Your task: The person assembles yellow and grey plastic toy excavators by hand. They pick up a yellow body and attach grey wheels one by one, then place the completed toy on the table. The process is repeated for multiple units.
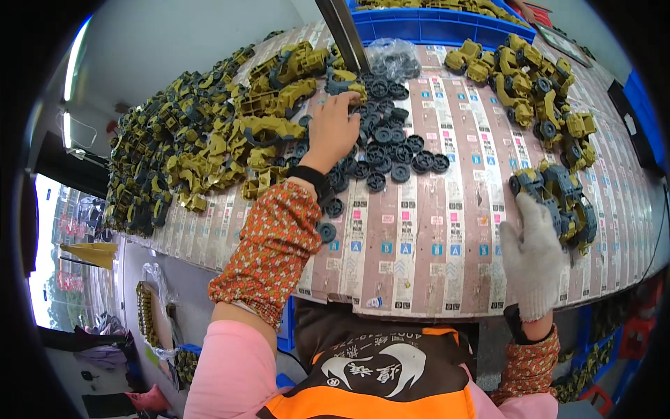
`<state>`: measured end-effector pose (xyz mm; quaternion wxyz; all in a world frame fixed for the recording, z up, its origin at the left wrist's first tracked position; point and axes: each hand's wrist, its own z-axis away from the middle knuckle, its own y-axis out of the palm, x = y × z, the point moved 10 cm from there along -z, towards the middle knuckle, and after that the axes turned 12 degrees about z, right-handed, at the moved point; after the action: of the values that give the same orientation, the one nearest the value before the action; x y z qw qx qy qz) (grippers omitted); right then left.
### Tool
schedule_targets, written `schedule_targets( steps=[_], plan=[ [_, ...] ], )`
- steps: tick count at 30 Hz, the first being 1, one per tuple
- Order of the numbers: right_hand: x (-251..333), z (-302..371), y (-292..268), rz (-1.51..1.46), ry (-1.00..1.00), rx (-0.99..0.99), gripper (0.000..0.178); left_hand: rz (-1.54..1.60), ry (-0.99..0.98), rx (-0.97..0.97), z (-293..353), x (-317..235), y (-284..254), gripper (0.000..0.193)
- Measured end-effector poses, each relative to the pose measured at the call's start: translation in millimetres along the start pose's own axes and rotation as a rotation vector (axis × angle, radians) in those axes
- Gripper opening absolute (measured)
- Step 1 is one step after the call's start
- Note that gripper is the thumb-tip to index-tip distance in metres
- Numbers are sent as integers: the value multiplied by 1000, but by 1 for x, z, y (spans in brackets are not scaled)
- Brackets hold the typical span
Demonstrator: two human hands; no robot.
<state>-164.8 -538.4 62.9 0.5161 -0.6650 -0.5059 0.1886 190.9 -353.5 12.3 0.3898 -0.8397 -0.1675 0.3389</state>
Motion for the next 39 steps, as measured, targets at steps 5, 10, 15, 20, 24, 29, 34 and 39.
schedule_targets(
  steps=[5,10,15,20,24,29,34,39],
  plan=[
    [5,6,22,-58,-50,103,42,-323,22,76,-47,20,15,63],
    [2,14,38,-37,-46,183,39,-482,36,179,-58,49,32,65],
    [6,9,50,-61,-32,268,35,-404,230,74,-52,59,25,48],
    [24,-4,50,-127,-140,184,34,-109,225,65,-47,42,-23,45],
    [28,-14,57,-112,-180,166,33,-24,308,75,-16,-15,-68,42],
    [27,-51,80,-92,-219,126,22,-191,415,413,82,-110,-79,27],
    [46,-100,139,28,-263,134,19,-277,445,724,183,-141,-57,23],
    [58,-107,163,146,-286,259,23,-21,320,799,209,-148,-45,33]
  ],
)
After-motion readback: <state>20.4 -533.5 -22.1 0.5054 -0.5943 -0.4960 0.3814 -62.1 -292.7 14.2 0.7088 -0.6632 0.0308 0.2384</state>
